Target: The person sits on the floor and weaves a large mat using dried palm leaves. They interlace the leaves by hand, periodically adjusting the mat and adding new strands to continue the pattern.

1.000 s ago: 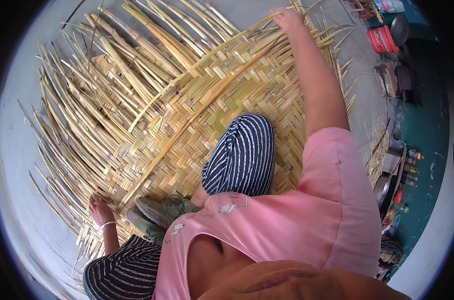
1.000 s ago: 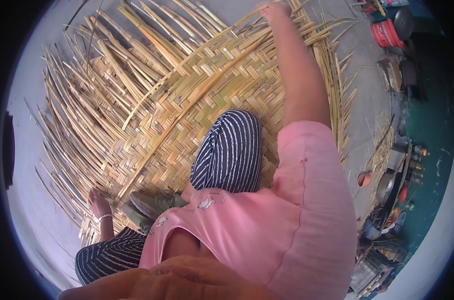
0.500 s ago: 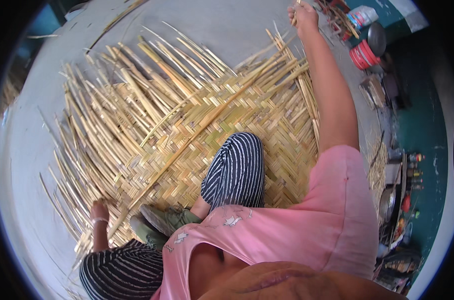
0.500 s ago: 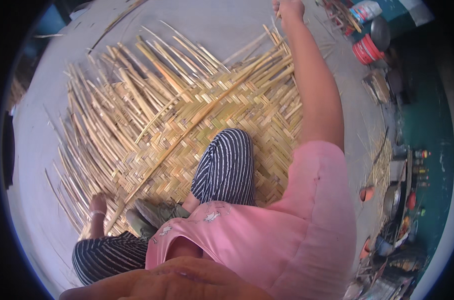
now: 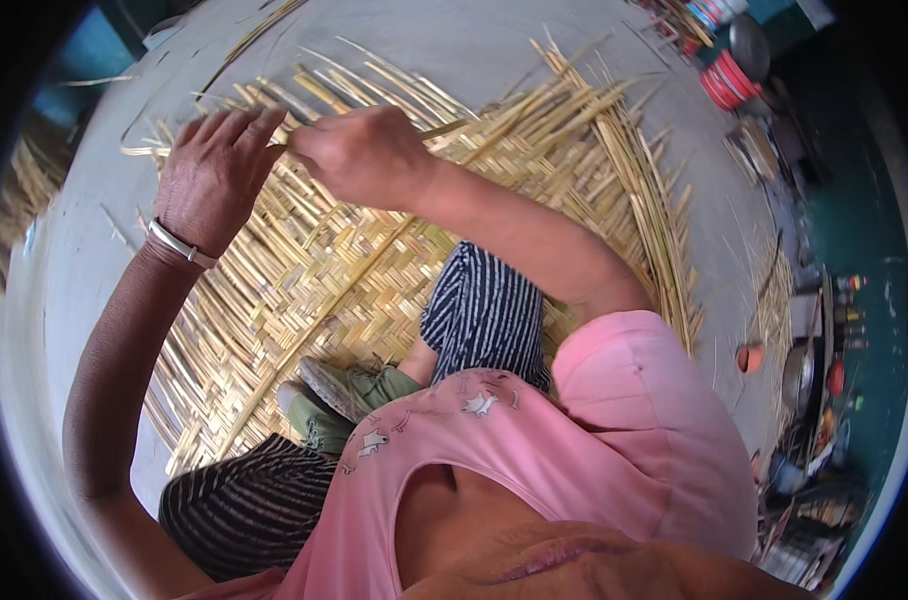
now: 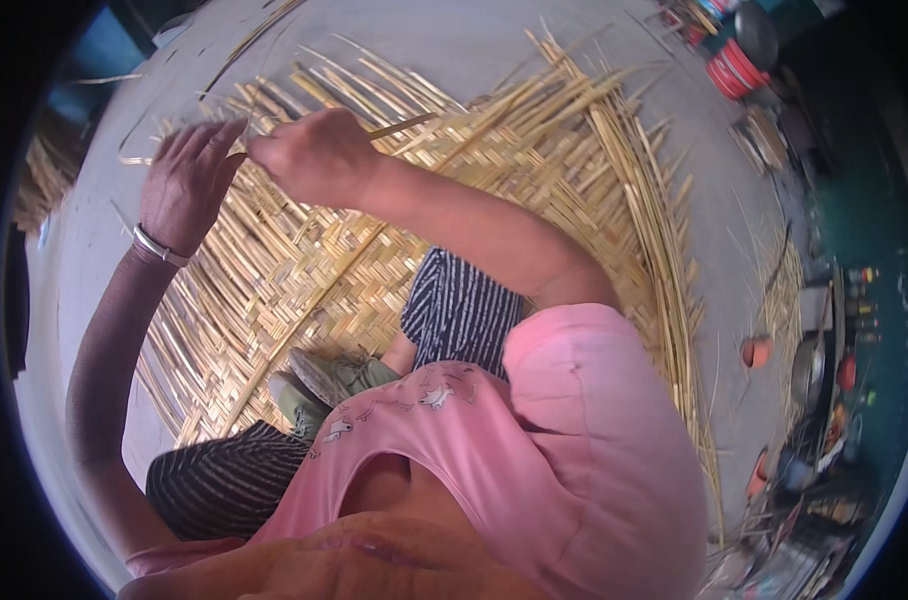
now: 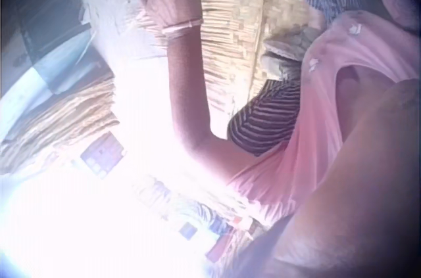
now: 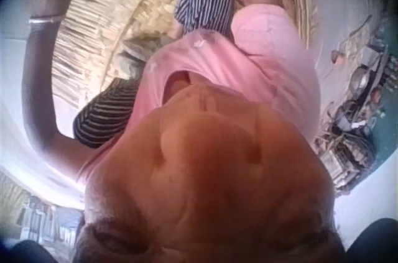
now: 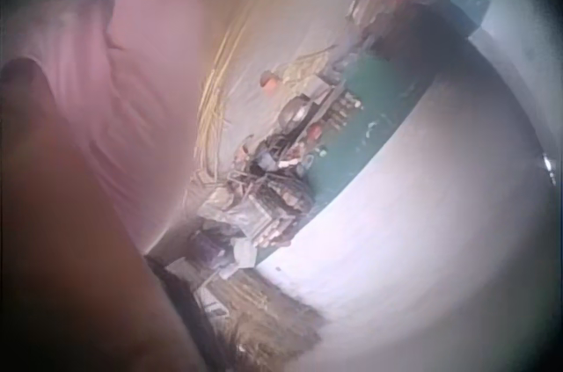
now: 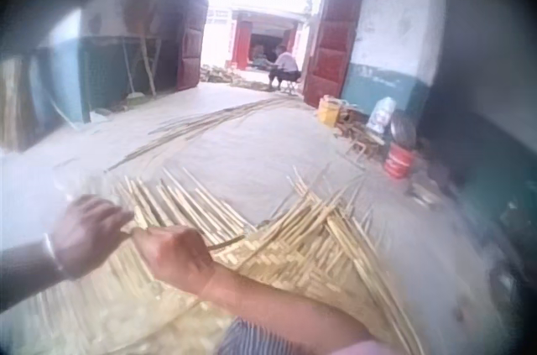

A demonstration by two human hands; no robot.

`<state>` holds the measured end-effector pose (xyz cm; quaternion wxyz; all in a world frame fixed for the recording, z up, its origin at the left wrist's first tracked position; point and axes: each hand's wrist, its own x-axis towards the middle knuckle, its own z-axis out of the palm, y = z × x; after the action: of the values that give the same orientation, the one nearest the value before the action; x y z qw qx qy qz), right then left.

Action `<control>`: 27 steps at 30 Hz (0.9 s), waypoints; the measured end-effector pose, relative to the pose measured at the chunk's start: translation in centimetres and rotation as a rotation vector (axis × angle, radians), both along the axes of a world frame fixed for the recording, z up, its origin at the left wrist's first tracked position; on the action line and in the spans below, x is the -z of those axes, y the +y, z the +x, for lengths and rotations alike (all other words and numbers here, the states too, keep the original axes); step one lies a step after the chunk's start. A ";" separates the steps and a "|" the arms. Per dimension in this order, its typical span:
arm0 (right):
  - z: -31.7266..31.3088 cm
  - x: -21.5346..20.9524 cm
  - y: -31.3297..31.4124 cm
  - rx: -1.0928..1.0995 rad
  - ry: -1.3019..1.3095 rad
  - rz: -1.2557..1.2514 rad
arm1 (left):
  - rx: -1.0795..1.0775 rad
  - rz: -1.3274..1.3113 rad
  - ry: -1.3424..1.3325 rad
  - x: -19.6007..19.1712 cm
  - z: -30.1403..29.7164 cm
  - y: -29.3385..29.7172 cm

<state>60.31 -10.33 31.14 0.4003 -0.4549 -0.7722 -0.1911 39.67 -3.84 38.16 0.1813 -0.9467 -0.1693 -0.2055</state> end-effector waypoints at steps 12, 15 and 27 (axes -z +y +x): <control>-0.1 3.0 -0.2 0.138 0.138 -0.191 | -0.175 -0.148 -0.138 6.8 2.3 -0.5; -0.1 6.0 0.7 0.064 0.240 -0.321 | -0.442 -0.855 -0.315 7.9 4.3 -2.2; -0.5 13.0 -0.7 0.170 -0.009 -0.572 | -0.629 -1.178 -0.631 19.9 5.5 -3.7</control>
<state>59.77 -11.04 18.13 0.2349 -0.6115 -0.7555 -0.0008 45.14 -7.55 18.23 -0.3642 -0.6897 -0.5589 -0.2815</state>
